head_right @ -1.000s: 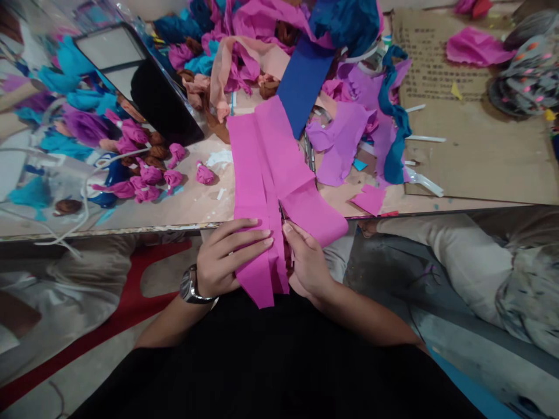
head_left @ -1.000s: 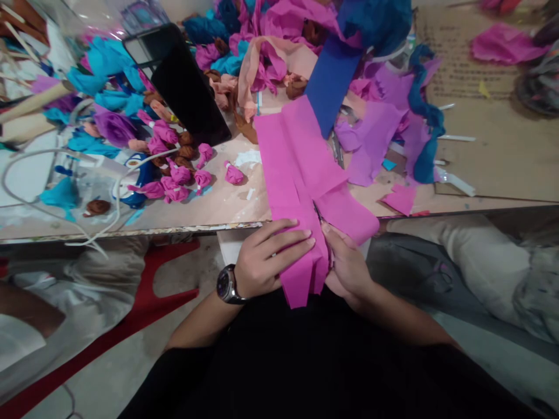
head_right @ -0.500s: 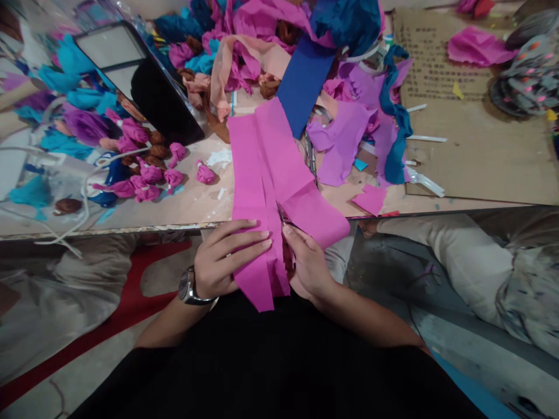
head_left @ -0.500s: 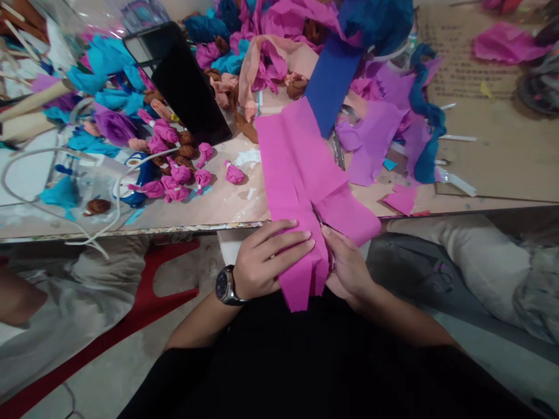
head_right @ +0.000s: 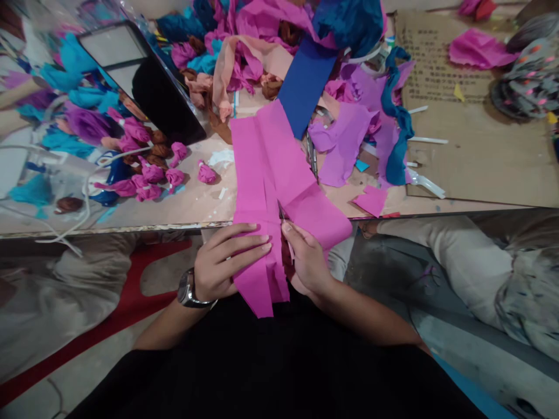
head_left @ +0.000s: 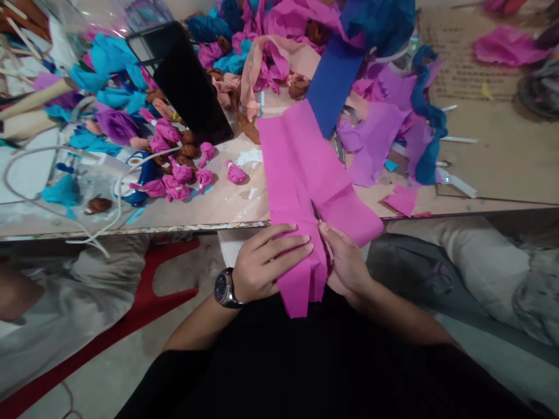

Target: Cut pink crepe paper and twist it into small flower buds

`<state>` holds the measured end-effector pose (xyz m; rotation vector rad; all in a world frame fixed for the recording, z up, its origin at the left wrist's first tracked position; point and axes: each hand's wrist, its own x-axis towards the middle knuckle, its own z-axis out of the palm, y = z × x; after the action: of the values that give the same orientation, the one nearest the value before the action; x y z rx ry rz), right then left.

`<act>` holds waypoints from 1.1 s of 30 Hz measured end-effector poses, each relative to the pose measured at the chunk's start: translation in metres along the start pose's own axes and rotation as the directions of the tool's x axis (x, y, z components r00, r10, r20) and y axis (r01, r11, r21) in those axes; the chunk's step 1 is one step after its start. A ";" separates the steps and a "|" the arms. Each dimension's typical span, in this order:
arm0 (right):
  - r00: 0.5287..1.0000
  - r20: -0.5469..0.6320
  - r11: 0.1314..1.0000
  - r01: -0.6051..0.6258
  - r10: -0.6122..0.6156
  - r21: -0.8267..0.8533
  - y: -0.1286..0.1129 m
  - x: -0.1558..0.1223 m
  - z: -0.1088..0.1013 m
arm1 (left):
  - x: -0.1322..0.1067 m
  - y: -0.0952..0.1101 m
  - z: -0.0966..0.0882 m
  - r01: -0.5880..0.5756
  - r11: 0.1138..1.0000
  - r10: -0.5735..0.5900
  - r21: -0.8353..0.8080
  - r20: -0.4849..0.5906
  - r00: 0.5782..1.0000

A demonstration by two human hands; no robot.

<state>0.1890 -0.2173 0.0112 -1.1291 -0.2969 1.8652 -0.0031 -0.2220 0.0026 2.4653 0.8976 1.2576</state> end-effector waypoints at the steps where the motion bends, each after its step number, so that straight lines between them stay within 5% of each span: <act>1: 1.000 -0.001 1.000 0.001 -0.001 -0.003 0.000 0.000 0.000 | -0.001 0.000 0.000 0.000 1.000 0.000 -0.002 -0.001 1.000; 33: 0.999 0.033 1.000 0.029 -0.029 -0.011 -0.002 -0.004 0.001 | 0.002 0.004 0.001 -0.019 0.999 0.019 -0.028 -0.004 1.000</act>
<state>0.1901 -0.2193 0.0153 -1.0972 -0.3413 1.8604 0.0000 -0.2237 0.0053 2.4561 0.8542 1.2728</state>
